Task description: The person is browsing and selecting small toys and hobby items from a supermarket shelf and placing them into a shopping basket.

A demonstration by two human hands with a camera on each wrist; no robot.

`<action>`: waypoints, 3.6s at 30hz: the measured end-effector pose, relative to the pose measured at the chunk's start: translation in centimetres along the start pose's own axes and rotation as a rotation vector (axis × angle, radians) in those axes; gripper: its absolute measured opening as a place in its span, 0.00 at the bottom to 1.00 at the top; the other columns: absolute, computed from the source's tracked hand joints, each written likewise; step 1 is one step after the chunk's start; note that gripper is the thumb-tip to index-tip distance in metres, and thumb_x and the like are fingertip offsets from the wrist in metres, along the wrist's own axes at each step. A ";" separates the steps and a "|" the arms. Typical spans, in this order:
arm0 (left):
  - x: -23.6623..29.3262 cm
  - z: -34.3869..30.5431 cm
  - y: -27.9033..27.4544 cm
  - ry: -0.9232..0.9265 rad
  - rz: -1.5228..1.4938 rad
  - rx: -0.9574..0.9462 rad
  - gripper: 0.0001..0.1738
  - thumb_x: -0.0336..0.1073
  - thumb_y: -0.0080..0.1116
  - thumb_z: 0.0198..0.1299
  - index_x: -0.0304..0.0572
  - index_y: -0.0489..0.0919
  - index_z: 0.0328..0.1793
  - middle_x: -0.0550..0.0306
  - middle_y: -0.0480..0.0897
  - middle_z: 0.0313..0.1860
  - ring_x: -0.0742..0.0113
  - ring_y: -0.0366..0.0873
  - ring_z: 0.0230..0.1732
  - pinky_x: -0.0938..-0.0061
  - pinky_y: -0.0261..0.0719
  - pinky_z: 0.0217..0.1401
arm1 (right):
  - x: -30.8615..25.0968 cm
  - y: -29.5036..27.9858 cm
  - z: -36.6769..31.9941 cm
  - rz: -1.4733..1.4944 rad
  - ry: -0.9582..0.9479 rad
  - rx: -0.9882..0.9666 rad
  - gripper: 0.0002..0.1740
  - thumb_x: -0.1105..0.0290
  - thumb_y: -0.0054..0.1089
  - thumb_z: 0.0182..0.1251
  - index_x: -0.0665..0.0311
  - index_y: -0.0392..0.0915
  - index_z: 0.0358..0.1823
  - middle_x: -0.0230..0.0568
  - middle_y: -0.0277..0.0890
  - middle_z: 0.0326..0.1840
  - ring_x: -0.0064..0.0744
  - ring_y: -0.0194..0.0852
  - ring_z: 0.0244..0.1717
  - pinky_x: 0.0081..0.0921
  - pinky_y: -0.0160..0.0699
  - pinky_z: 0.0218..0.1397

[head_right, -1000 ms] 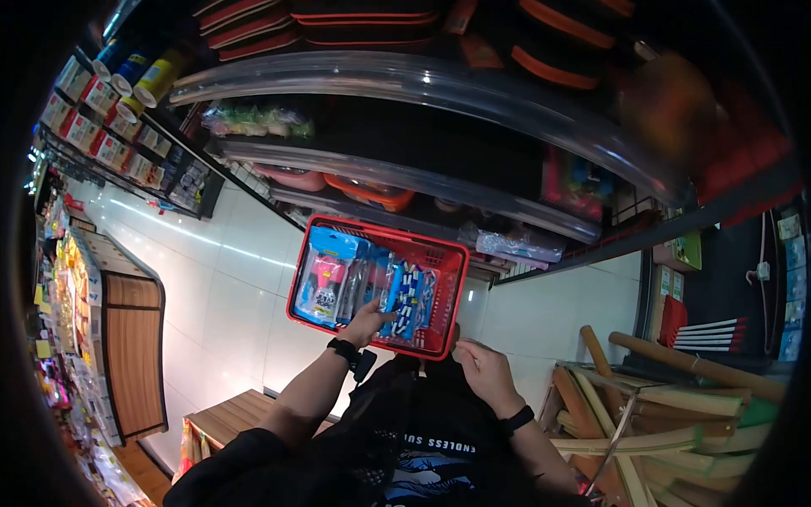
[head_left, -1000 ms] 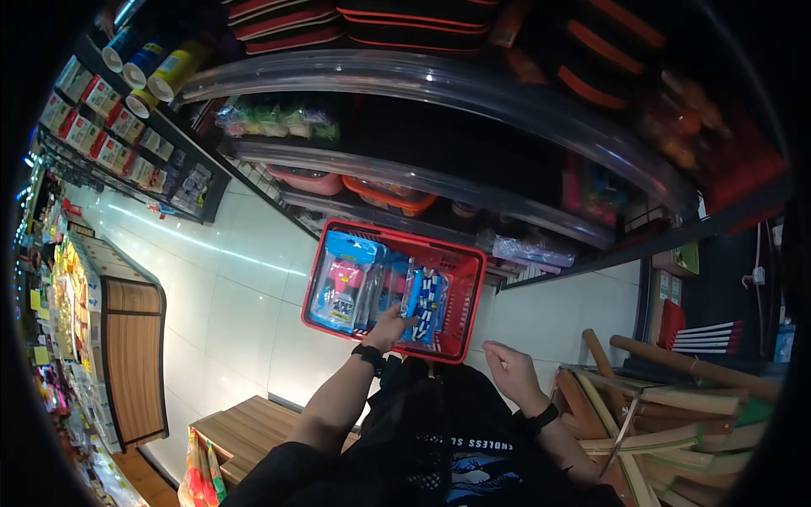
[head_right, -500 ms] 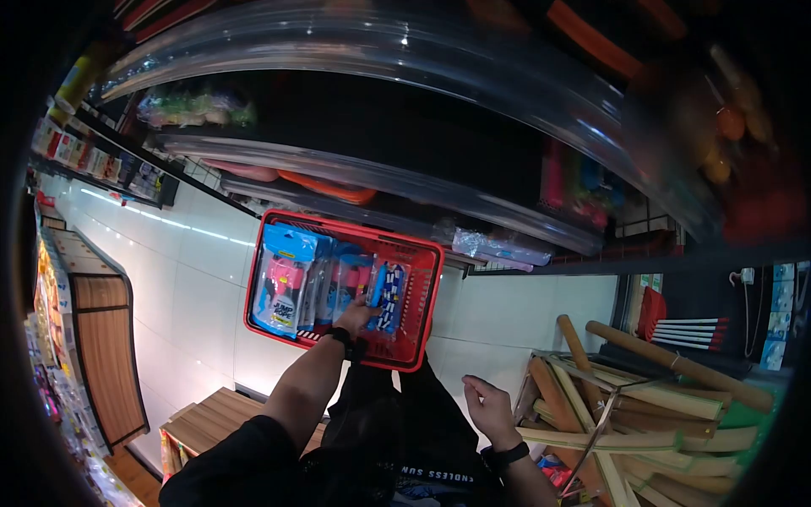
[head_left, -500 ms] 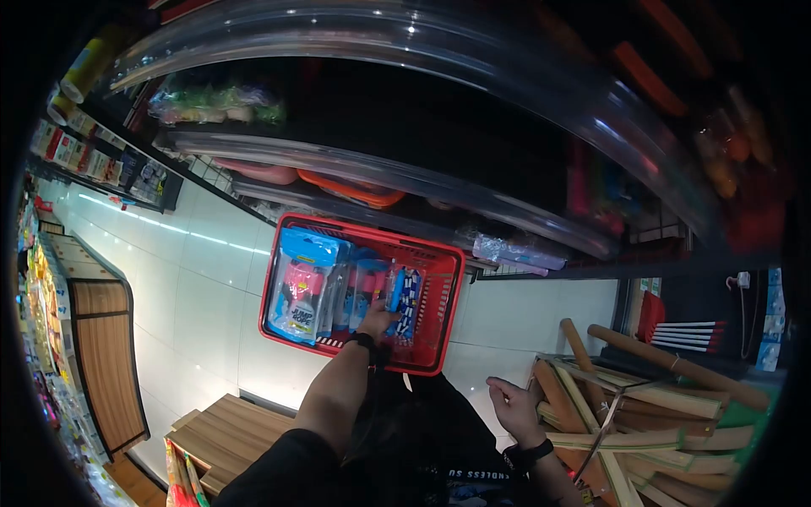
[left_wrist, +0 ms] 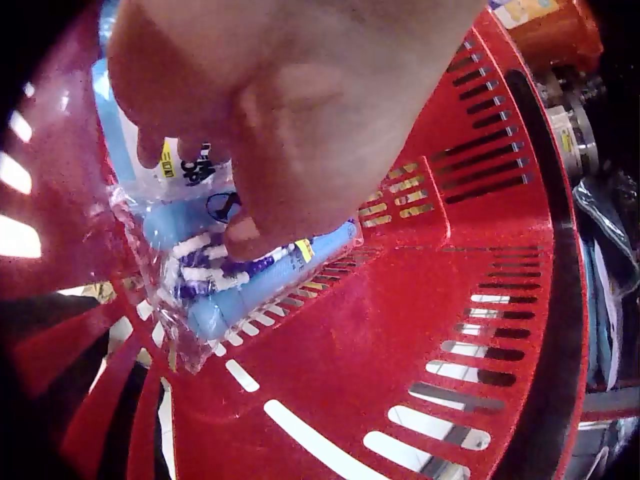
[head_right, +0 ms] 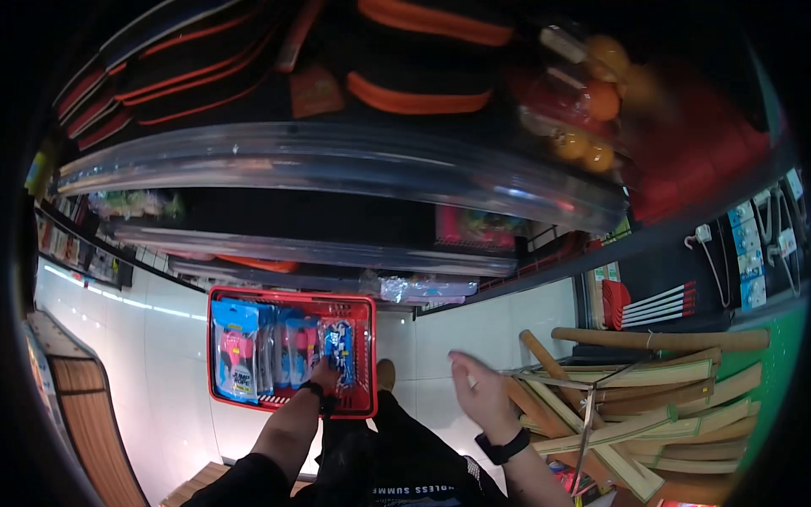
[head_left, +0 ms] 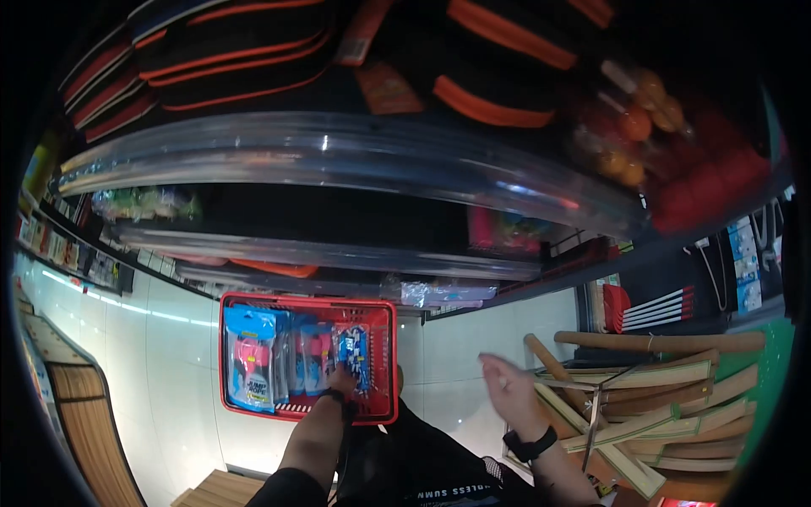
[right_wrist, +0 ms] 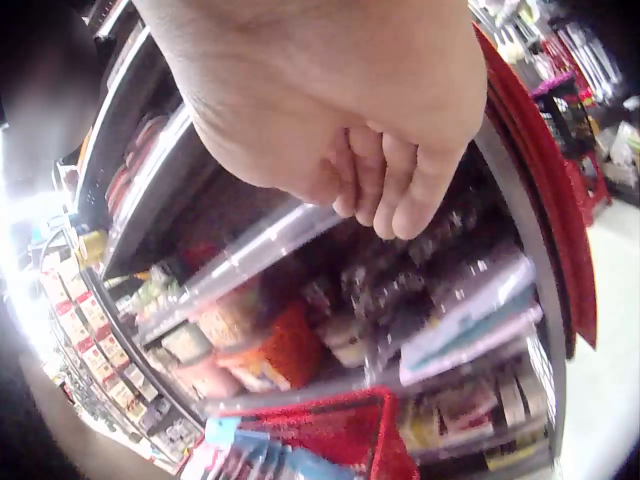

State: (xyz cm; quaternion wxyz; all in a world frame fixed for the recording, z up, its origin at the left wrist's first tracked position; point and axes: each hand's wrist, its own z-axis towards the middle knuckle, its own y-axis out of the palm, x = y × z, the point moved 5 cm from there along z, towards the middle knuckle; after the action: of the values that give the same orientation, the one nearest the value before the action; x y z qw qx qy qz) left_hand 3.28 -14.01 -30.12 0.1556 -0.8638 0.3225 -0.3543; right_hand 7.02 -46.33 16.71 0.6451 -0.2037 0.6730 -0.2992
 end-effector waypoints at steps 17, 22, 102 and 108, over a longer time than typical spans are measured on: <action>11.0 -17.3 -10.0 0.296 -0.364 0.009 0.25 0.42 0.61 0.68 0.35 0.76 0.67 0.43 0.84 0.54 0.59 0.84 0.51 0.66 0.80 0.54 | -1.8 -4.3 22.5 -0.539 -0.299 0.285 0.36 0.40 0.55 0.69 0.66 0.75 0.63 0.62 0.75 0.64 0.62 0.72 0.64 0.49 0.71 0.67; 9.0 -20.4 -11.6 0.300 -0.411 0.070 0.24 0.40 0.60 0.69 0.32 0.77 0.65 0.43 0.84 0.54 0.59 0.83 0.53 0.67 0.80 0.56 | -2.3 -4.6 21.8 -0.505 -0.391 0.380 0.29 0.47 0.54 0.70 0.66 0.81 0.56 0.58 0.77 0.61 0.61 0.74 0.62 0.50 0.71 0.68; 5.6 -4.6 -4.9 0.164 -0.222 0.200 0.58 0.38 0.67 0.57 0.48 0.40 0.86 0.22 0.64 0.74 0.26 0.65 0.73 0.48 0.66 0.75 | -3.5 -4.4 8.9 0.197 -0.149 0.257 0.17 0.65 0.60 0.75 0.69 0.81 0.57 0.48 0.85 0.50 0.30 0.84 0.48 0.30 0.80 0.50; 11.3 -14.7 -10.4 0.373 -0.491 0.080 0.51 0.33 0.64 0.65 0.41 0.41 0.85 0.28 0.69 0.72 0.45 0.79 0.64 0.59 0.79 0.63 | -5.0 -4.8 17.7 -0.229 -0.084 0.251 0.29 0.52 0.61 0.68 0.64 0.76 0.64 0.59 0.78 0.61 0.62 0.75 0.62 0.47 0.75 0.64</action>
State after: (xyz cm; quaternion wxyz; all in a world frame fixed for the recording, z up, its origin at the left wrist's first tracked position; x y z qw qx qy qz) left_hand 3.59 -14.43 -8.85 0.0373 -0.8293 0.1129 -0.5460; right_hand 24.44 -49.06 23.89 0.6547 -0.2094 0.5751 -0.4436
